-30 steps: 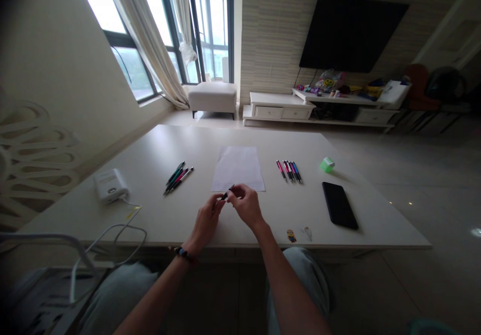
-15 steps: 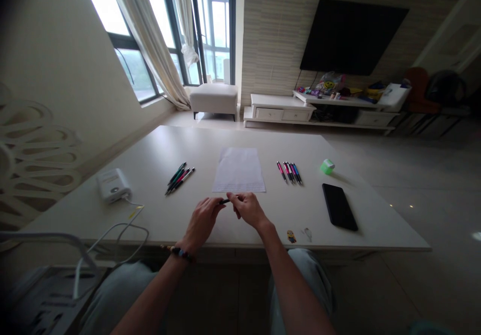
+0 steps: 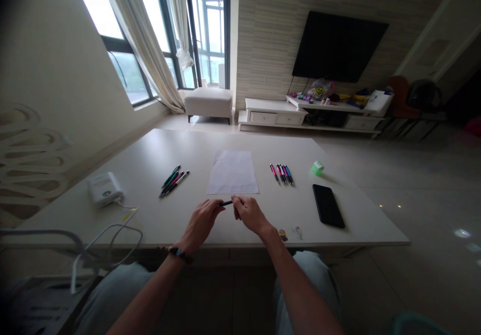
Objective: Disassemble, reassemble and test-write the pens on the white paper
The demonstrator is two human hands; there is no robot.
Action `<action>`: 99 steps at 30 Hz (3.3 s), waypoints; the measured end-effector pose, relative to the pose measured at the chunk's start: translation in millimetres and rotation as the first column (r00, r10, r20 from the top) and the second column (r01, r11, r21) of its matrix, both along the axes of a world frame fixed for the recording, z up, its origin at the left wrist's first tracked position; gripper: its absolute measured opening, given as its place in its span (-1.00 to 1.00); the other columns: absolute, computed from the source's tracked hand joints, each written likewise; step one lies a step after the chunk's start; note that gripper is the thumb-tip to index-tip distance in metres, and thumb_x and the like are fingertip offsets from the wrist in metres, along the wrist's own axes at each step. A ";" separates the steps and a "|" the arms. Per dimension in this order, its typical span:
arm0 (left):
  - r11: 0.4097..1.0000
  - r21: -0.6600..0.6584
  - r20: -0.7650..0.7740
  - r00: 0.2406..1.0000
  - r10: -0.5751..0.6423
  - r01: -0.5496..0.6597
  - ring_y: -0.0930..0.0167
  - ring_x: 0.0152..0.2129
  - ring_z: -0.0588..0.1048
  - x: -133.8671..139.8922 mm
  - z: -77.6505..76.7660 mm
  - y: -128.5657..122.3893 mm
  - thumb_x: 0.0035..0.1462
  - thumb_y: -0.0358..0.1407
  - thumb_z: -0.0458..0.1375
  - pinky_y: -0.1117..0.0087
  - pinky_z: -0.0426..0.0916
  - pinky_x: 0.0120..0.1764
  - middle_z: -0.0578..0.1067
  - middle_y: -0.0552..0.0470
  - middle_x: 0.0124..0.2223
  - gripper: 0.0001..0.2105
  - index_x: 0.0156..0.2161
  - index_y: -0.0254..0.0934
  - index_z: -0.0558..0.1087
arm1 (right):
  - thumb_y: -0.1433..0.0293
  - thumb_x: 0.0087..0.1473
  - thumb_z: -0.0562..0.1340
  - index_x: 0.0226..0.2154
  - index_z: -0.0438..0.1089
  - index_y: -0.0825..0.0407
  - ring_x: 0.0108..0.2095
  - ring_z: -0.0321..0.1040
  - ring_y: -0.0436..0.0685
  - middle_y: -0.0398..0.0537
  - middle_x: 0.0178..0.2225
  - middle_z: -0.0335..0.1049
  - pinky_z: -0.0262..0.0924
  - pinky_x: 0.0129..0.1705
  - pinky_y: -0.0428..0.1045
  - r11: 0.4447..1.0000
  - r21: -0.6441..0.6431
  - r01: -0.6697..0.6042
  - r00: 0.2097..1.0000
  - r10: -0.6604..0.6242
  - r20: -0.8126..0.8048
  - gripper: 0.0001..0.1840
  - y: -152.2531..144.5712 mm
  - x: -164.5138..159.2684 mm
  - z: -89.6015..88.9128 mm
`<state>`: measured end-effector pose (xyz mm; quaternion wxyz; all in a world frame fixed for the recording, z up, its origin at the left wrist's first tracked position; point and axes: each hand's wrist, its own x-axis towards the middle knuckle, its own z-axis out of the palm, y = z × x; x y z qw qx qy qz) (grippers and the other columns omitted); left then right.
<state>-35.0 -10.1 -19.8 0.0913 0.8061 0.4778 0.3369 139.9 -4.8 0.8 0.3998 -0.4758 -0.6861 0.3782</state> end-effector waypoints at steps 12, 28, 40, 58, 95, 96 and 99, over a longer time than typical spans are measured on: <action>1.000 0.000 -0.057 0.998 -0.023 0.024 0.35 -0.31 0.42 5.8 18.7 -12.4 0.18 -0.29 0.07 0.33 0.25 -0.22 0.52 0.03 -0.27 -0.90 -0.21 -0.22 0.38 | 0.13 0.16 0.03 -0.65 0.26 0.04 -0.67 0.17 -0.03 -0.21 -0.71 0.23 0.08 -0.54 -0.11 1.000 0.013 0.002 1.000 -0.002 -0.017 -0.52 -15.0 9.1 10.4; 0.998 0.045 -0.087 0.995 -0.049 0.053 0.38 -0.31 0.45 5.3 42.2 -20.1 0.17 -0.31 0.09 0.36 0.32 -0.24 0.53 0.03 -0.28 -0.87 -0.16 -0.23 0.38 | 0.06 0.11 0.08 -0.61 0.23 0.04 -0.66 0.09 -0.06 -0.22 -0.71 0.17 0.00 -0.58 -0.12 1.000 0.018 0.000 0.998 0.001 -0.067 -0.54 -25.6 6.5 21.0; 0.899 -0.404 0.632 0.762 0.140 0.170 0.36 -0.37 0.50 31.3 45.4 34.1 0.20 -0.21 0.01 0.31 0.35 -0.25 0.54 -0.07 -0.36 -0.79 -0.27 -0.32 0.38 | 0.13 0.01 0.20 -0.24 0.38 0.04 -0.63 0.17 -0.03 -0.16 -0.58 0.31 0.09 -0.59 -0.10 0.999 -0.036 0.006 0.992 -0.011 -0.125 -0.65 10.9 24.6 27.9; 0.992 -0.086 -0.313 0.942 -0.120 0.097 0.19 0.22 0.04 106.4 -15.1 22.5 0.20 -0.27 0.00 0.00 -0.04 0.18 0.15 -0.18 0.25 -0.53 0.21 -0.31 0.11 | 0.14 0.13 0.11 -0.57 0.19 0.03 -0.63 0.14 -0.07 -0.25 -0.65 0.15 0.15 -0.54 -0.12 0.891 -0.452 -0.037 0.286 -0.424 -0.859 -0.62 109.0 104.4 18.8; 0.989 -0.077 -0.431 0.899 0.078 -0.123 0.05 0.12 0.10 139.0 -26.8 27.0 0.20 -0.14 -0.07 -0.18 -0.03 0.10 0.22 -0.33 0.16 -0.48 0.17 -0.47 0.19 | 0.30 0.03 -0.03 -0.45 0.35 0.03 -0.75 0.17 0.00 -0.27 -0.77 0.17 0.00 -0.70 -0.13 0.817 -0.025 0.576 0.811 -0.575 -0.106 -0.72 132.4 58.7 -63.1; 0.989 -0.073 -0.427 0.900 0.082 -0.125 0.05 0.12 0.10 139.9 -27.7 26.8 0.20 -0.16 -0.07 -0.18 -0.04 0.10 0.22 -0.33 0.16 -0.48 0.18 -0.46 0.19 | 0.31 0.03 -0.03 -0.44 0.36 0.02 -0.74 0.19 0.01 -0.27 -0.77 0.18 0.01 -0.69 -0.13 0.820 0.001 0.573 0.817 -0.571 -0.083 -0.72 132.8 58.5 -63.4; 0.991 -0.068 -0.405 0.911 0.082 -0.119 0.04 0.14 0.07 140.4 -29.9 26.1 0.20 -0.18 -0.09 -0.18 -0.09 0.11 0.20 -0.33 0.17 -0.48 0.19 -0.47 0.17 | 0.36 -0.02 -0.01 -0.49 0.36 0.01 -0.68 0.24 0.02 -0.23 -0.74 0.23 0.06 -0.63 -0.13 0.816 0.069 0.574 0.819 -0.574 -0.028 -0.75 135.8 58.9 -64.6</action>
